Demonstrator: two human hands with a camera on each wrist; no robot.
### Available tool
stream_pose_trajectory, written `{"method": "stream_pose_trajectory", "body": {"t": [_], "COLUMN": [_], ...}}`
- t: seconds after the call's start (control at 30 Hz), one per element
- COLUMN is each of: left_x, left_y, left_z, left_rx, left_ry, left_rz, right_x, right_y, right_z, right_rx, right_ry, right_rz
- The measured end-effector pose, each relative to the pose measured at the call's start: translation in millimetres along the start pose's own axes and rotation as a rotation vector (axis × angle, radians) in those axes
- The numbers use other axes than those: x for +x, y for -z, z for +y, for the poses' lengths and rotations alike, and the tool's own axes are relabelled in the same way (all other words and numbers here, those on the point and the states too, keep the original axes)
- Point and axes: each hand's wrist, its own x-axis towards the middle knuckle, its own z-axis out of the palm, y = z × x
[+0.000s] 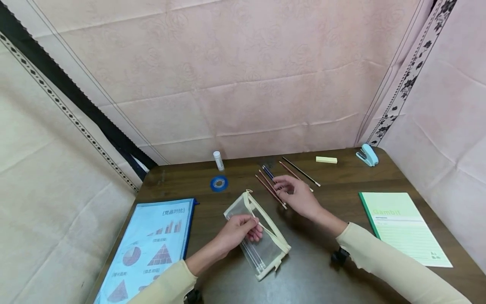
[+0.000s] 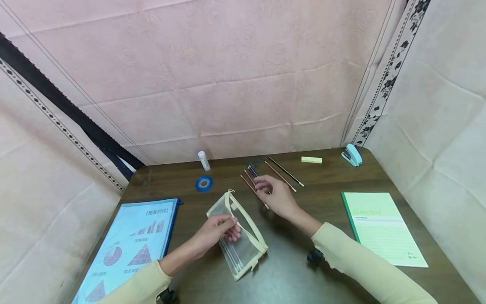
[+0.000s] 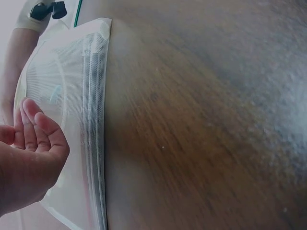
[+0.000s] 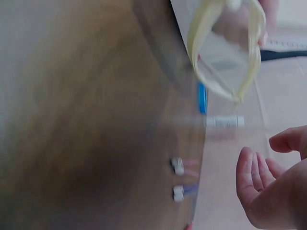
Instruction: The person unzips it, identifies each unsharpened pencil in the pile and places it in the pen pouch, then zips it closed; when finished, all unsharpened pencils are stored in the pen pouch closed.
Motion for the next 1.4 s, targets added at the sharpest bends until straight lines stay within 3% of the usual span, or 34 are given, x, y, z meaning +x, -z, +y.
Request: {"method": "stream_pose_trajectory", "body": {"t": [0.23, 0.57, 0.93, 1.4], "left_x": [-1.3, -3.6, -5.3, -3.8], "left_y": [-1.2, -0.3, -0.8, -1.9], "left_z": [-0.7, -1.8, -3.2, -5.3], "left_rx": [-0.018, -0.023, -0.014, -0.012], "left_ry": [-0.019, -0.013, -0.011, -0.007], "left_rz": [-0.001, -0.005, -0.004, -0.016], "right_x": [22.7, 49.6, 69.3, 81.9], "right_y": [31.6, 70.3, 82.1, 86.1], "right_z": [10.8, 33.3, 72.6, 105.4], "right_rx": [-0.089, -0.176, -0.214, -0.333], "right_ry": [0.070, 0.027, -0.033, -0.079], "right_rz": [0.071, 0.107, 0.100, -0.044]}}
